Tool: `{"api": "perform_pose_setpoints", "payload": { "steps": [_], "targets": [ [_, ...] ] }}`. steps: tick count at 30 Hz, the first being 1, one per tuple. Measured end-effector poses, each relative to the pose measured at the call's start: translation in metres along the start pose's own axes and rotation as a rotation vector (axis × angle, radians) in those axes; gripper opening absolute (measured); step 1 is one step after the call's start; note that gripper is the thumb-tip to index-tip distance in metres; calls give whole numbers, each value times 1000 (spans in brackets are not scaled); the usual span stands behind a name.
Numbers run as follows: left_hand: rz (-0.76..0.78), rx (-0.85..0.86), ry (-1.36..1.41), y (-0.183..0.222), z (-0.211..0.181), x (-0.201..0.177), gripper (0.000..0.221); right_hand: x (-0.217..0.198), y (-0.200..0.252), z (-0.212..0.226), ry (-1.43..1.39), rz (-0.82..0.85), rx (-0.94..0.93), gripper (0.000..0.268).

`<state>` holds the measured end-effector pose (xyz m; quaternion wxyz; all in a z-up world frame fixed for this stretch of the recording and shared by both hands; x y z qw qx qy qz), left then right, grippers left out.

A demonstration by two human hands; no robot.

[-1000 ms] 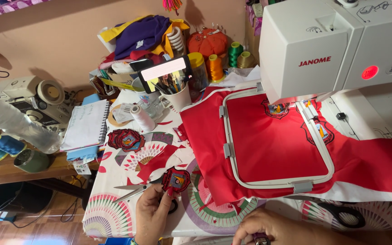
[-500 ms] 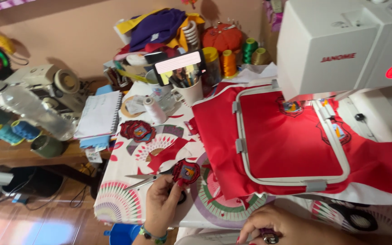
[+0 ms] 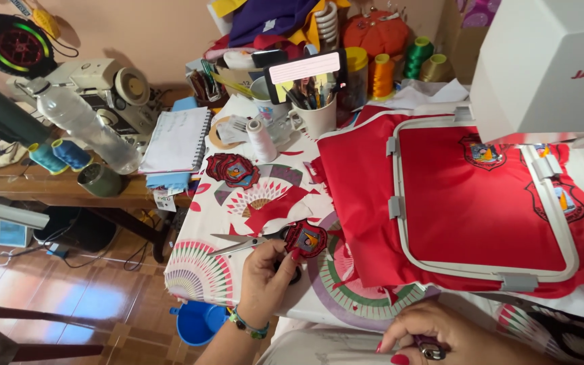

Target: Trimming excess fabric from an embroidered patch and sealing the edges with a lighter

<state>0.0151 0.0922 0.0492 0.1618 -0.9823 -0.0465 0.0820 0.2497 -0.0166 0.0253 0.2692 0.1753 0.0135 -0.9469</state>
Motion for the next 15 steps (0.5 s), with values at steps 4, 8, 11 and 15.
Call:
{"api": "perform_pose_setpoints", "payload": {
  "steps": [4, 8, 11, 15],
  "targets": [
    [3, -19, 34, 0, 4, 0, 11, -10, -6, 21, 118, -78, -157, 14],
    [-1, -27, 52, 1, 10, -1, 10, -7, -6, 24, 117, -61, -151, 14],
    [3, -34, 89, 1, 10, 0, 9, -4, -3, 27, 119, -31, -145, 10],
    [15, 3, 118, 1, 0, 0, 10, -1, -3, 15, 94, -11, -51, 11]
  ]
}}
Point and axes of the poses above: each hand's wrist, its own y-axis away from the middle knuckle, its own x-axis out of the palm, z = x × y, the point moved 10 cm from there along -y, towards the middle knuckle, and after that the axes turned 11 degrees about -z, right-handed, at the moved point
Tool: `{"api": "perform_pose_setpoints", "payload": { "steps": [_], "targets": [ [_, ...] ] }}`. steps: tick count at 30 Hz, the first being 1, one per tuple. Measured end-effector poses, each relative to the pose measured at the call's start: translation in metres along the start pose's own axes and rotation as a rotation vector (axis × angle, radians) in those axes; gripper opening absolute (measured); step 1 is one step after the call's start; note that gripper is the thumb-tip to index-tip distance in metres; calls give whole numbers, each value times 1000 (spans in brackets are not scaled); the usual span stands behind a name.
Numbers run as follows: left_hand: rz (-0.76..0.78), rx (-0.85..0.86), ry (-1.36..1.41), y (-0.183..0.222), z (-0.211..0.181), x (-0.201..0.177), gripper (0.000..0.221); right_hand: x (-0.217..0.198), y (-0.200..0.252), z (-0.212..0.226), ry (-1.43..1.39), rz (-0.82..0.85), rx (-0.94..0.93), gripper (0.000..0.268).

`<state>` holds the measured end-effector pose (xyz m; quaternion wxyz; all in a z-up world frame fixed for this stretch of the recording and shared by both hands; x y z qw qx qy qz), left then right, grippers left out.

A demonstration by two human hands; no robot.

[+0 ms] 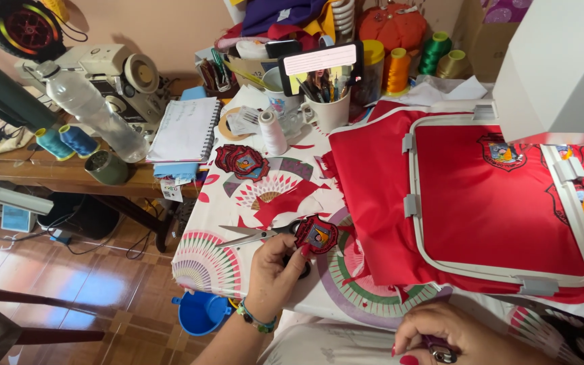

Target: Trimming excess fabric from an embroidered patch and sealing the edges with a lighter

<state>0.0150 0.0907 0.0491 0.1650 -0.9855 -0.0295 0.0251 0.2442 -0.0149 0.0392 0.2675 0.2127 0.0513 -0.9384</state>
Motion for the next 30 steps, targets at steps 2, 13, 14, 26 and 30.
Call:
{"api": "perform_pose_setpoints", "payload": {
  "steps": [2, 13, 14, 26, 30],
  "targets": [
    [-6, -14, -4, 1, 5, -2, 10, -2, -2, 7, 38, -9, -40, 9],
    [7, -10, -42, 2, 13, -5, 8, -1, -7, 10, -4, -3, -52, 5],
    [6, 177, -159, 4, -2, -5, 7, -5, -9, 26, 63, -42, -148, 5],
    [545, 712, 31, 60, -88, 62, 26, -9, 16, -90, 178, -405, 98, 35],
    [569, 681, 68, 57, -87, 63, 25, -13, 11, -63, 265, -424, 35, 37]
  ]
}}
Point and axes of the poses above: each hand's wrist, its own y-axis away from the middle knuckle, its own x-axis out of the palm, z = x × y, the point moved 10 cm from there along -y, towards the middle knuckle, and after that the axes turned 11 degrees about -z, right-handed, at the moved point
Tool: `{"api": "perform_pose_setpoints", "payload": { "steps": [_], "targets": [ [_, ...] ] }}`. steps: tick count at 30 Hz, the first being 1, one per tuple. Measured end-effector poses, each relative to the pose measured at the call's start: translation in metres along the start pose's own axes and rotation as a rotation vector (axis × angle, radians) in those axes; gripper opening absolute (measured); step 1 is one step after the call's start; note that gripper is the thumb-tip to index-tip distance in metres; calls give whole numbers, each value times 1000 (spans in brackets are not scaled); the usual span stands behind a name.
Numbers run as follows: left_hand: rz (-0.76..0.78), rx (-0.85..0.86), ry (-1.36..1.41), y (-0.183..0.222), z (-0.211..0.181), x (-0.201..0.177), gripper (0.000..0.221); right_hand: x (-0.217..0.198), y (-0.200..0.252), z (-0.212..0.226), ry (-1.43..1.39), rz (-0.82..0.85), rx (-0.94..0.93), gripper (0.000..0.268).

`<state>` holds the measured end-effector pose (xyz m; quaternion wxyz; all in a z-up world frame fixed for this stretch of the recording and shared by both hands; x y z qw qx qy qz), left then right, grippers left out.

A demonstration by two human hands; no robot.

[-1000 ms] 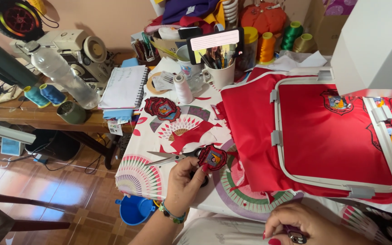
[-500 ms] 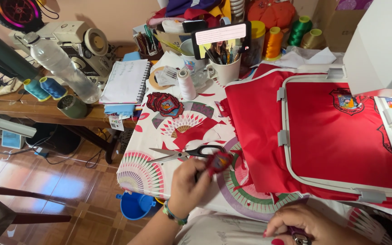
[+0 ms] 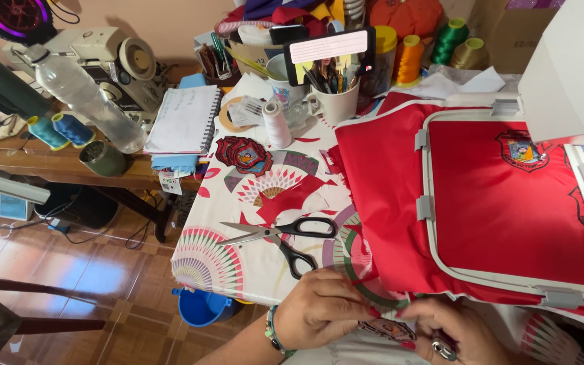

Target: Trimming excess fabric from an embroidered patch and sealing the edges with a lighter

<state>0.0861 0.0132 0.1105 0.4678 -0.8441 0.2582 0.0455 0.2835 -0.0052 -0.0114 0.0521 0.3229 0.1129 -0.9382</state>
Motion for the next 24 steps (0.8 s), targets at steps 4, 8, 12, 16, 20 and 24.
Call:
{"api": "perform_pose_setpoints", "payload": {
  "steps": [4, 8, 12, 16, 20, 24],
  "targets": [
    [27, -11, -37, 1, 3, 3, 25, -9, -9, 26, 188, -98, -203, 24],
    [35, -60, -37, -1, 5, 1, 33, -15, -5, 24, 132, -234, -157, 17],
    [18, -96, 6, 2, 10, -1, 33, -7, -1, 0, 153, -129, -59, 15],
    [-20, -116, 39, 2, 14, -3, 25, -2, -2, 4, 69, -104, -78, 14],
    [-20, -122, 31, 3, 16, -2, 17, -2, -4, 10, 105, -118, -93, 12],
    [16, -152, 12, 6, 21, 1, 17, -9, -7, 29, 70, -165, -204, 12]
  ]
}}
Point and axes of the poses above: each hand's wrist, its own y-axis away from the middle knuckle, its own x-axis out of the palm, z = x × y, the point moved 10 cm from there along -y, towards the middle knuckle, and after that the axes turned 11 degrees about -z, right-handed, at the moved point
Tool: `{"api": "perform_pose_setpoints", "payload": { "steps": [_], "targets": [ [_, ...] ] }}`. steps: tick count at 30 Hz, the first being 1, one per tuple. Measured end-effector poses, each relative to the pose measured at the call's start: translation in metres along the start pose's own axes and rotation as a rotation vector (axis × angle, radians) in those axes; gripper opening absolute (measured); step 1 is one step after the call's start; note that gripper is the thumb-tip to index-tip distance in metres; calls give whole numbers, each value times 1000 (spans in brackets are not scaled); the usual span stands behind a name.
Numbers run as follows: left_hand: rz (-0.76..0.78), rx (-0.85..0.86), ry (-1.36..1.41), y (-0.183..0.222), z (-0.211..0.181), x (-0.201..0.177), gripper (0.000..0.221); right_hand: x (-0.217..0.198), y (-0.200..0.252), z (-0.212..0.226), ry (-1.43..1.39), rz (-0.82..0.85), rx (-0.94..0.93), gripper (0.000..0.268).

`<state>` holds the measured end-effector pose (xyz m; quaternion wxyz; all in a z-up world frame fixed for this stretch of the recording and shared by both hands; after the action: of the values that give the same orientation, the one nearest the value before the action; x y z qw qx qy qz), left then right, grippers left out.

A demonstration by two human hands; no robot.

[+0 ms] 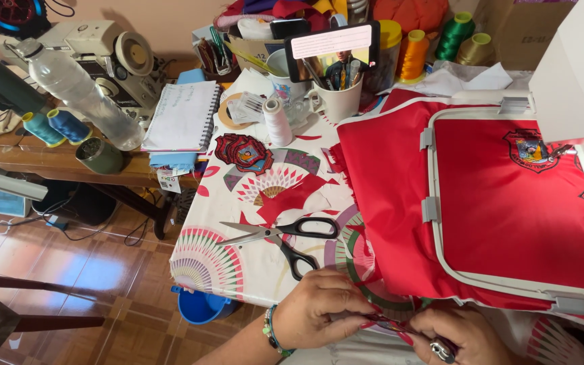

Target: Trimming excess fabric from an embroidered patch and sealing the edges with a lighter

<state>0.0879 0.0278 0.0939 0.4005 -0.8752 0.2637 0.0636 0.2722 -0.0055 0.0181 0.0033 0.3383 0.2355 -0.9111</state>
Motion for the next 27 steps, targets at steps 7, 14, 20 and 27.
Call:
{"api": "perform_pose_setpoints", "payload": {
  "steps": [7, 14, 20, 27],
  "targets": [
    [1, -22, 60, -3, 1, 0, 17, -4, 1, 1, 18, -74, -57, 15],
    [-32, -142, 96, 3, 16, -3, 12, 4, 4, -10, -30, 11, 3, 20],
    [-224, -234, 232, 15, 32, -21, 8, -4, -5, -9, 46, 122, 138, 31],
    [-546, -313, -167, 10, 6, -73, 7, 3, 2, 21, -233, 257, 253, 45]
  ]
}}
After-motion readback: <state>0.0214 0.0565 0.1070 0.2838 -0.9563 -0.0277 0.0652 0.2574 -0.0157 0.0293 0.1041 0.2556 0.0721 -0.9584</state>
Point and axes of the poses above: each hand's wrist, its own y-axis away from the middle knuckle, its own x-axis out of the palm, z = x × y, the point moved 10 cm from there along -y, towards the middle knuckle, and after that the axes turned 11 degrees about -z, right-handed, at the moved point
